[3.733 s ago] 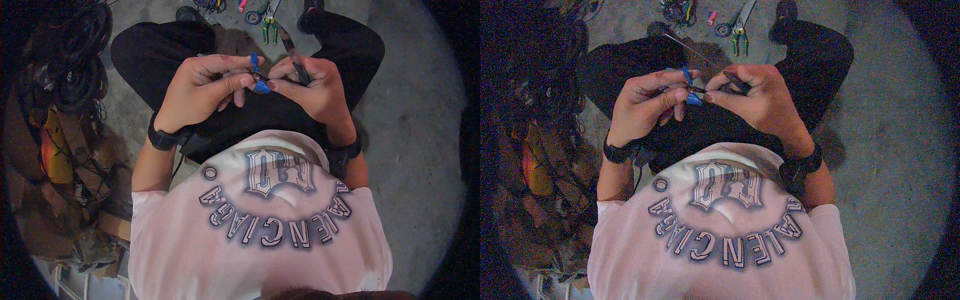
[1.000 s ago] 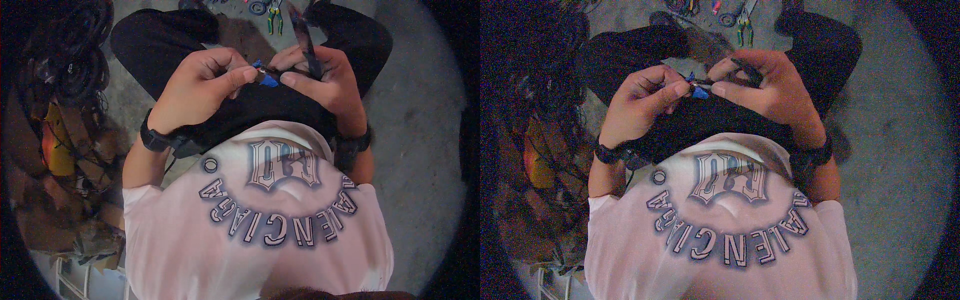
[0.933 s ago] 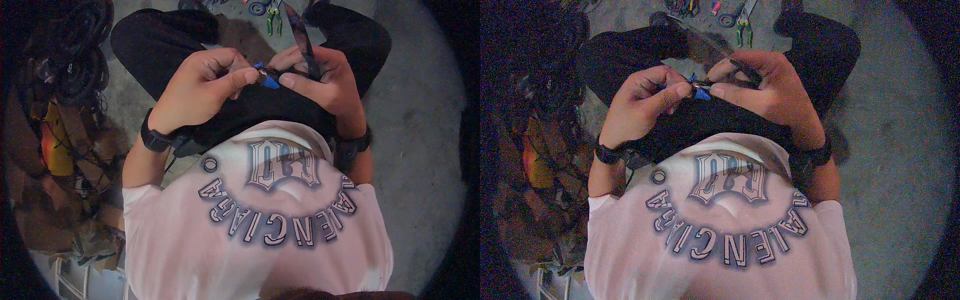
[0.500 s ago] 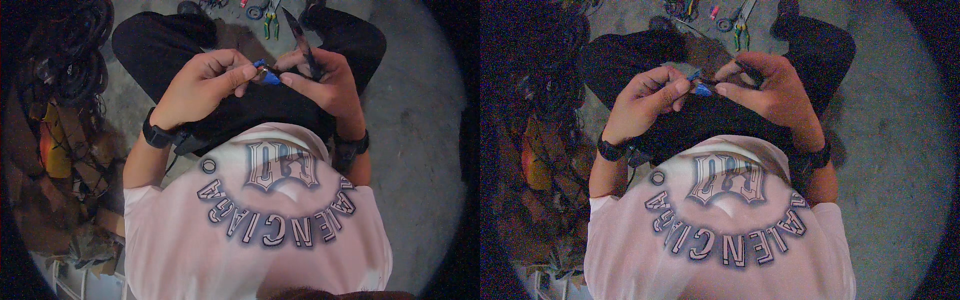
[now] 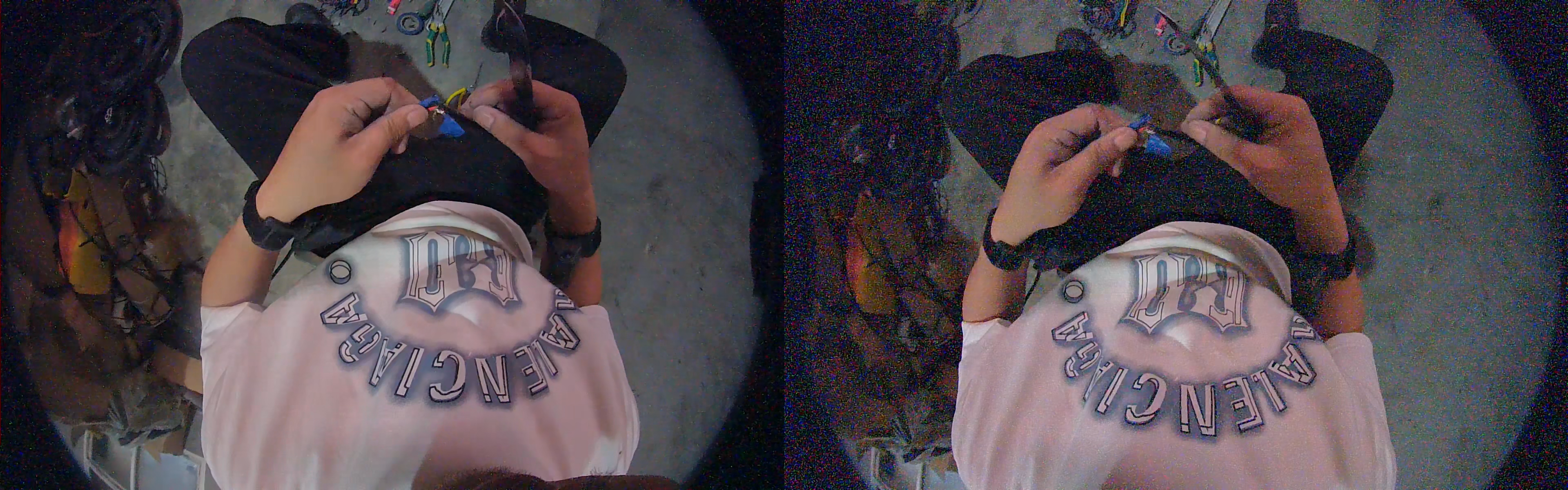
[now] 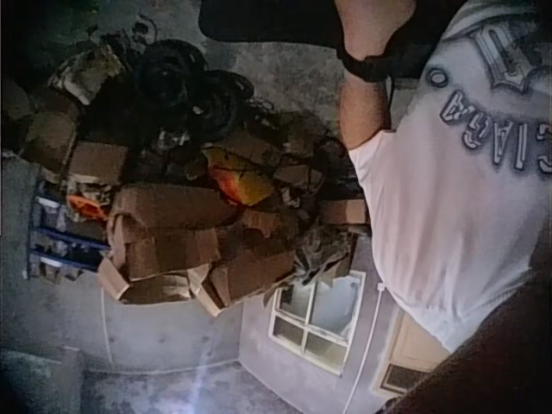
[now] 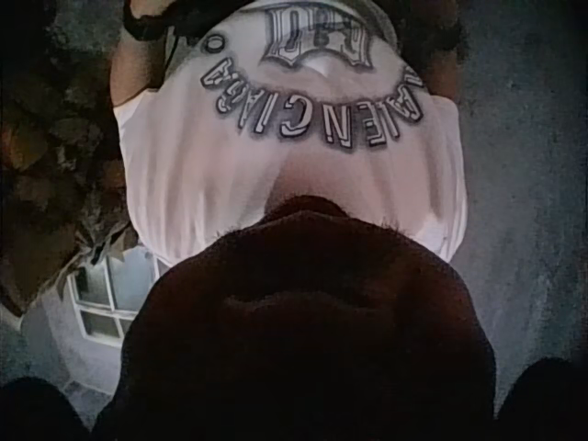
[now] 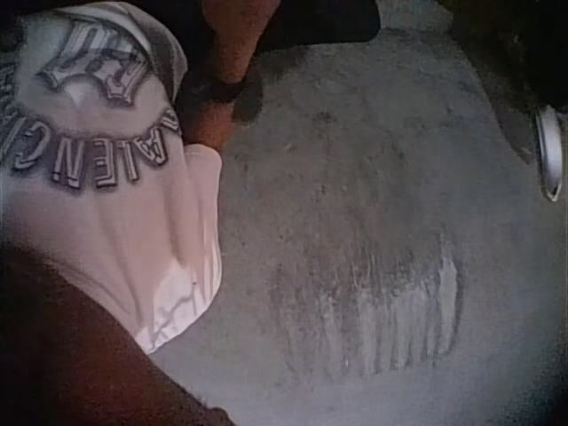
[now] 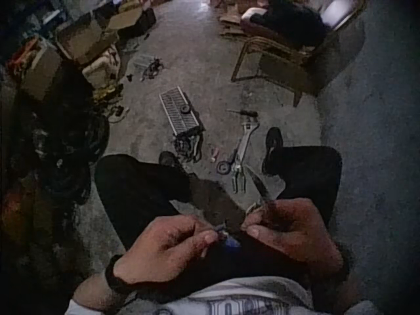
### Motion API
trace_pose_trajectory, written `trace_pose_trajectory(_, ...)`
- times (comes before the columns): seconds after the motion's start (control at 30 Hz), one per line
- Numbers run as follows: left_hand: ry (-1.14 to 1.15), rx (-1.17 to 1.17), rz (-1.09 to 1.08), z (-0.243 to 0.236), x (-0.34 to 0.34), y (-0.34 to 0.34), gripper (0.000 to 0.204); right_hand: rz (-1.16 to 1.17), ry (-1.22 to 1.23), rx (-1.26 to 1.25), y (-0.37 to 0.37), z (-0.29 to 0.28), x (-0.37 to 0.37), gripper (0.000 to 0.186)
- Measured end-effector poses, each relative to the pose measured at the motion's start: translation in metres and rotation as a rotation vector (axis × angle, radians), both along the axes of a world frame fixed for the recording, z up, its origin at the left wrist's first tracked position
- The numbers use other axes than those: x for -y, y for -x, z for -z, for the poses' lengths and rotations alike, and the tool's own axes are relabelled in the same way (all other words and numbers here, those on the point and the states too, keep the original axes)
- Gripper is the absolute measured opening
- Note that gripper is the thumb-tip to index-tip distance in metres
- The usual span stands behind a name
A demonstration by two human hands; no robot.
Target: Connecting and securing electrical wires using pliers and tape.
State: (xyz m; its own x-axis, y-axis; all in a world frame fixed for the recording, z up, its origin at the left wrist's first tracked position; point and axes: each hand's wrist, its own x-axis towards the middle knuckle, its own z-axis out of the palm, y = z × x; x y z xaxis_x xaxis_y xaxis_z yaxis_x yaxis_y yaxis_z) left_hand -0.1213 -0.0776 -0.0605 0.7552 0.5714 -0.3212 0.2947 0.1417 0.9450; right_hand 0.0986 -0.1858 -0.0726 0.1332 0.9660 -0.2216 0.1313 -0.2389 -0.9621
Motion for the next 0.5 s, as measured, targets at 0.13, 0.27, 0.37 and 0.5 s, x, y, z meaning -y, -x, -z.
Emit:
trace_pose_trajectory(0.13, 0.064, -0.017, 0.079, -0.002, -0.004, 0.001, 0.02, 0.029, 0.015, -0.047, 0.001, -0.003, 0.001, 0.013)
trace_pose_trajectory(0.27, 0.049, -0.057, 0.088, -0.002, -0.007, 0.002, 0.022, 0.064, -0.003, -0.074, 0.005, -0.004, -0.001, 0.015)
trace_pose_trajectory(0.37, 0.059, -0.052, 0.077, 0.0, -0.01, 0.0, 0.024, 0.068, 0.011, -0.06, 0.005, -0.005, -0.003, 0.015)
trace_pose_trajectory(0.5, 0.1, -0.044, 0.061, 0.001, -0.016, -0.008, 0.024, 0.014, -0.012, 0.032, -0.001, -0.009, -0.005, 0.017)
